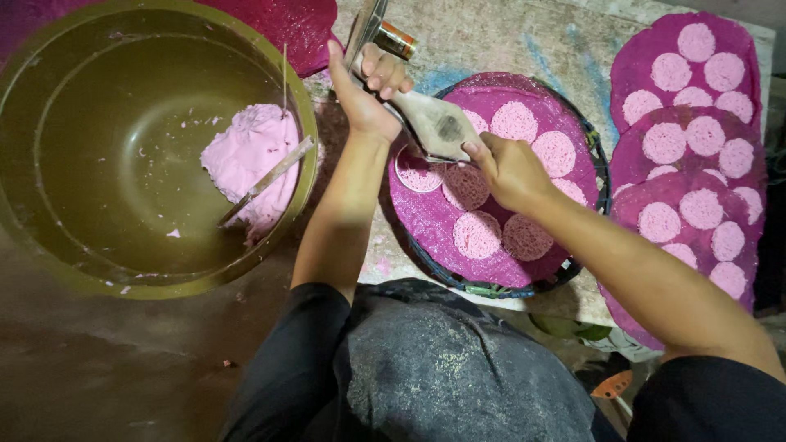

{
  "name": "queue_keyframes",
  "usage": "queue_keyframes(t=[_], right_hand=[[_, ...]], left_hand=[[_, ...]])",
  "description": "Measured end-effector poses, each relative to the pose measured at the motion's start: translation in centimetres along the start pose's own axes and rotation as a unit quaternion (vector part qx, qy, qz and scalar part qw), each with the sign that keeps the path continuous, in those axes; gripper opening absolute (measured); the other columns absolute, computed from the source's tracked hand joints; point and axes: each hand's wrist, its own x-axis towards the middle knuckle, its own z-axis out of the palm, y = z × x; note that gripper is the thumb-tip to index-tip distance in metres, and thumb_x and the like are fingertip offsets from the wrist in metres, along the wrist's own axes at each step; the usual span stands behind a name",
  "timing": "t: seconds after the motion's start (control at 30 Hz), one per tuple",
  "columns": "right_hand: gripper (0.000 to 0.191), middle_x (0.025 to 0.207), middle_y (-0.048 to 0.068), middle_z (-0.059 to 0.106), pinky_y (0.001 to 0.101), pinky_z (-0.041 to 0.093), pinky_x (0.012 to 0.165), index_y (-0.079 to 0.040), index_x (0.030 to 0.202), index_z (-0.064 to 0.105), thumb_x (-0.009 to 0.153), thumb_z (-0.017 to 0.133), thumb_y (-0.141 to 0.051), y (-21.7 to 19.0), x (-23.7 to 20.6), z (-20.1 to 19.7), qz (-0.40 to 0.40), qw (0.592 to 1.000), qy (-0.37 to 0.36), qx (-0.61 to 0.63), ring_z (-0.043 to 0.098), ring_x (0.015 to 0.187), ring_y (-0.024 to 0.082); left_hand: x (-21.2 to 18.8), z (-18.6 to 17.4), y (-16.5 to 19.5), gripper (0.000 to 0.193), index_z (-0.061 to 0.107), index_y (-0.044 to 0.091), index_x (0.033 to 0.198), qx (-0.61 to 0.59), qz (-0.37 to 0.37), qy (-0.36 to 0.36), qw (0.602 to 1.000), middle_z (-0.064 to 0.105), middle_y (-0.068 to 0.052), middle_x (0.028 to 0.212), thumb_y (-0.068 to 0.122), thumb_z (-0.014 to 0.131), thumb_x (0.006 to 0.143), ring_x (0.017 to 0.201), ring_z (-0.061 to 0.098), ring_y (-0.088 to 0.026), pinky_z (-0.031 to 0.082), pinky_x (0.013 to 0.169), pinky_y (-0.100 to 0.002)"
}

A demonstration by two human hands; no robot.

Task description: The person sits at a low table and uses a hand-held wooden press mold to form pink paste into round discs. They scoop paste from a large basin into the mold, press it over a tray, release the formed disc onto the tray, and repeat, filling trays with molded discs.

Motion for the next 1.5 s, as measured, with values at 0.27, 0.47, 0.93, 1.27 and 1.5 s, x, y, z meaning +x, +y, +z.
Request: queue_keyframes(t=[0.27, 0.47, 0.93, 1.27, 1.5], right_hand=[[0.057, 0.075, 0.025, 0.065, 0.0510, 0.050, 0.072, 0.001, 0.103, 0.069, 0.108, 0.039, -0.047, 2.3, -0.9, 1.4, -0.013, 0.997, -0.058, 0.046, 0.066, 0.072, 0.041], [0.064, 0.075, 0.019, 0.068, 0.0470, 0.052, 0.071, 0.001, 0.102, 0.071, 0.107, 0.039, -0.054, 2.8, -1.9, -4.8, -0.010, 0.998, -0.064, 0.016, 0.065, 0.071, 0.029], [0.061, 0.063, 0.012, 0.055, 0.0464, 0.041, 0.048, -0.006, 0.078, 0.055, 0.085, 0.065, -0.065, -18.8, -4.8, -10.5, -0.642, 0.753, -0.046, -0.136, 0.058, 0.056, 0.035], [0.054, 0.080, 0.015, 0.060, 0.0459, 0.047, 0.066, -0.001, 0.094, 0.058, 0.110, 0.049, -0.052, -23.8, -5.8, -1.0, -0.433, 0.784, -0.402, 0.188, 0.066, 0.078, 0.039], [0.033, 0.062, 0.001, 0.056, 0.0321, 0.040, 0.045, -0.016, 0.082, 0.067, 0.092, 0.067, -0.047, -29.0, 1.3, -0.9, -0.662, 0.710, 0.026, -0.239, 0.055, 0.054, 0.013]], left_hand=[[-2.0, -1.3, -1.3, 0.056, 0.039, 0.018, 0.068, -0.016, 0.003, 0.095, 0.995, 0.029, 0.006, 0.053, 0.064, 0.042, 0.099, 0.047, 0.028, -0.012, 0.035, 0.057, -0.033], [-2.9, 1.4, -2.0, 0.045, 0.054, 0.011, 0.081, 0.087, -0.108, -0.005, 0.990, 0.052, 0.002, 0.073, 0.054, 0.056, 0.094, 0.074, 0.053, -0.016, 0.047, 0.079, -0.033], [-16.9, 15.6, 14.9, 0.030, 0.063, 0.017, 0.114, 0.709, -0.212, -0.480, 0.471, 0.067, -0.010, 0.086, 0.029, 0.066, 0.087, 0.083, 0.069, -0.029, 0.053, 0.074, -0.042], [-25.5, 0.7, 27.1, 0.023, 0.074, 0.024, 0.113, 0.856, -0.152, -0.303, 0.390, 0.076, -0.011, 0.088, 0.023, 0.067, 0.092, 0.077, 0.073, -0.027, 0.055, 0.068, -0.042], [-26.6, -4.1, 41.3, 0.031, 0.075, 0.005, 0.117, 0.504, -0.307, -0.091, 0.802, 0.073, -0.006, 0.092, 0.018, 0.072, 0.090, 0.075, 0.062, -0.015, 0.048, 0.064, -0.033]])
